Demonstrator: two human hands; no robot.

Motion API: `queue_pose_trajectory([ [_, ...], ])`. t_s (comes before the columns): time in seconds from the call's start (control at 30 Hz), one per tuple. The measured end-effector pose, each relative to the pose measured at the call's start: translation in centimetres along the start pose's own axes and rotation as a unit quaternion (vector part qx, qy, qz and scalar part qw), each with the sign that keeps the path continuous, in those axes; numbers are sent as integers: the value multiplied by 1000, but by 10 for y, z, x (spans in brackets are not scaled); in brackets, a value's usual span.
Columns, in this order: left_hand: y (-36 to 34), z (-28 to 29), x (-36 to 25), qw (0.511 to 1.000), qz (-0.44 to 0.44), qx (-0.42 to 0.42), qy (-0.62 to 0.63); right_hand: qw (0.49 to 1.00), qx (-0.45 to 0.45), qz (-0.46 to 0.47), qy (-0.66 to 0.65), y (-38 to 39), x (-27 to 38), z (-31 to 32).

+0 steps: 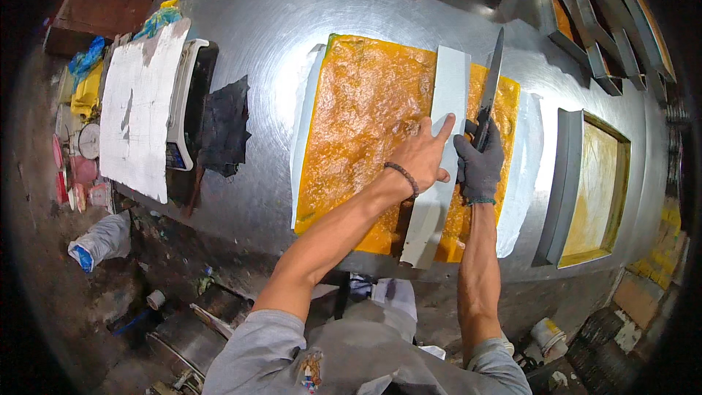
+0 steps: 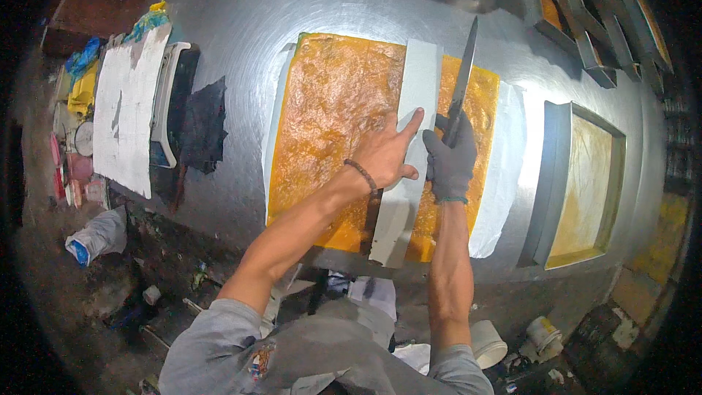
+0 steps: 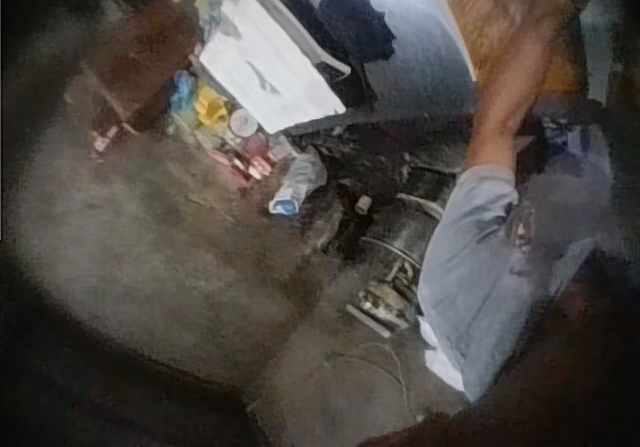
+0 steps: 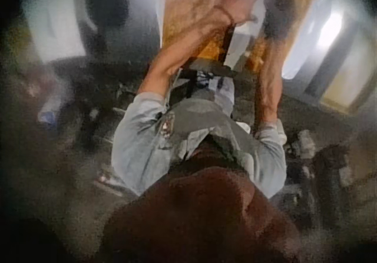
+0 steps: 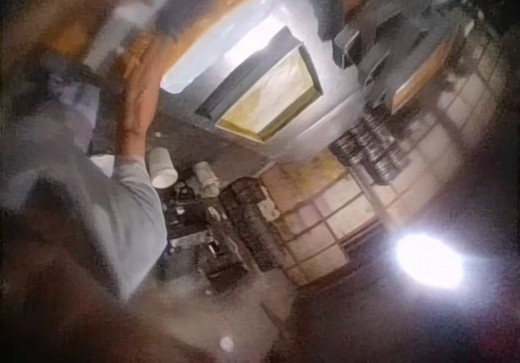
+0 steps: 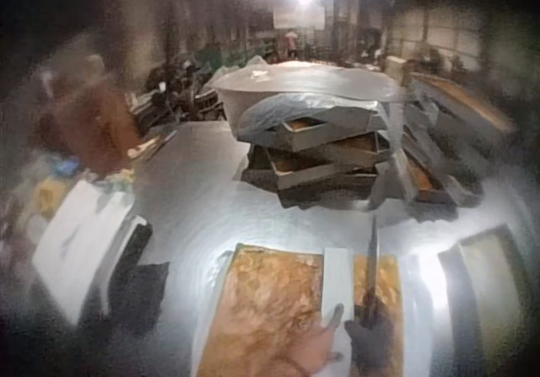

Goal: The person handles several flat sheets on a metal worktable, flips them, and uses a knife to cut a yellow sheet along a straightedge. The person repeatedly repositions the straightedge and cuts the sheet into strips.

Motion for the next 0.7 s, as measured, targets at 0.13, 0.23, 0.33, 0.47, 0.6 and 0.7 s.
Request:
queue_pose_trajectory([
  [0.13,1,2,1,1000,-2,0,6,1000,-14,-7,-6,1,1,0],
  [0.23,0,0,3,1000,-1,0,4,1000,-7,3,-4,1,3,-2],
  [0.33,0,1,3,1000,8,10,9,1000,8,-10,9,3,8,-3],
  [0.47,0,1,-1,1000,11,8,-16,1000,13,-3,7,1,3,-3],
  [0.6,-2,-3,-7,999,16,3,-42,1000,10,-23,-8,5,9,4],
  [0.7,-6,-6,1,997,30,-9,-65,998,-3,-7,56,15,19,2],
])
Point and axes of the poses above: each hand's wrist, its own y-axis away from the middle knuckle, its own z-axis out of the back of the hand, x = y × z, the point moved 6 cm from there along -y, towards the middle knuckle, and after that the axes turned 7 degrees about z, right-handed, at the moved point
